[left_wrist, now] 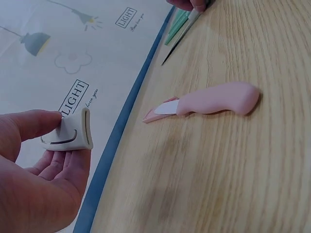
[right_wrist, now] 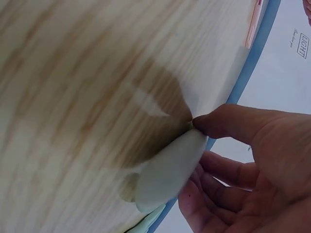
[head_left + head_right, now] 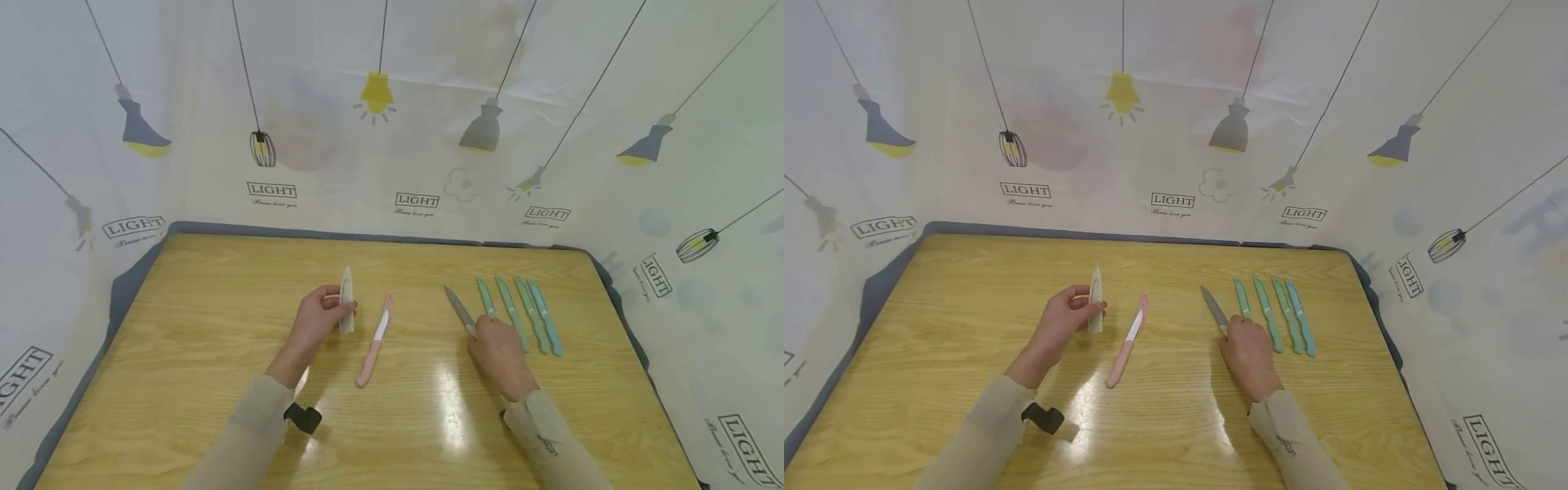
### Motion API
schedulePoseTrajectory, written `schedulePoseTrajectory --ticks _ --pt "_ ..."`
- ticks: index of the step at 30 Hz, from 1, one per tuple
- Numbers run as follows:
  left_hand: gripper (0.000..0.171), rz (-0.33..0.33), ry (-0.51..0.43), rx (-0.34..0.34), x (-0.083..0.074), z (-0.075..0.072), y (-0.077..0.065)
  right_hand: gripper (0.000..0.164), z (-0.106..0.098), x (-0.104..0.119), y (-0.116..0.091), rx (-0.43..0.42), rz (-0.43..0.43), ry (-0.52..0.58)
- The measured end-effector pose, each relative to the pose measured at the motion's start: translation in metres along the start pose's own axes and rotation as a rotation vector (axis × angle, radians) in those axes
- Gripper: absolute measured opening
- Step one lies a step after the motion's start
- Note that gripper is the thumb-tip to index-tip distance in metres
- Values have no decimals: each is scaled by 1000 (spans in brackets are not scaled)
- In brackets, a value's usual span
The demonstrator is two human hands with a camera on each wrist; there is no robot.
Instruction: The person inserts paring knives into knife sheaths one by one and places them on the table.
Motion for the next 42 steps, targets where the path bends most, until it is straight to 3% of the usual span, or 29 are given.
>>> schedulePoseTrajectory --ticks 6,12,23,30,37,42 --pt "48 -16 -16 6 3 2 1 16 0 -2 -2 38 41 38" --pt "48 -15 -55 -5 2 3 2 35 -8 0 -3 91 124 127" --pt "44 3 -239 33 1 15 3 31 -24 19 -15 -34 69 410" --pt "44 -33 -311 17 3 21 6 27 -14 30 -24 39 129 635" --pt "42 -51 -407 -5 5 25 8 21 -5 39 -28 80 158 739" --pt "41 -63 -473 -11 6 27 8 20 -8 48 -31 86 124 758"
Point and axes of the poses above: each hand's wrist, its own y-axis towards the middle knuckle, its own z-axis out of the palm, x = y × z, the point moved 6 cm from there along y, towards the middle knuckle, and after that the axes turned 1 degree about y, right-handed, at the moved point
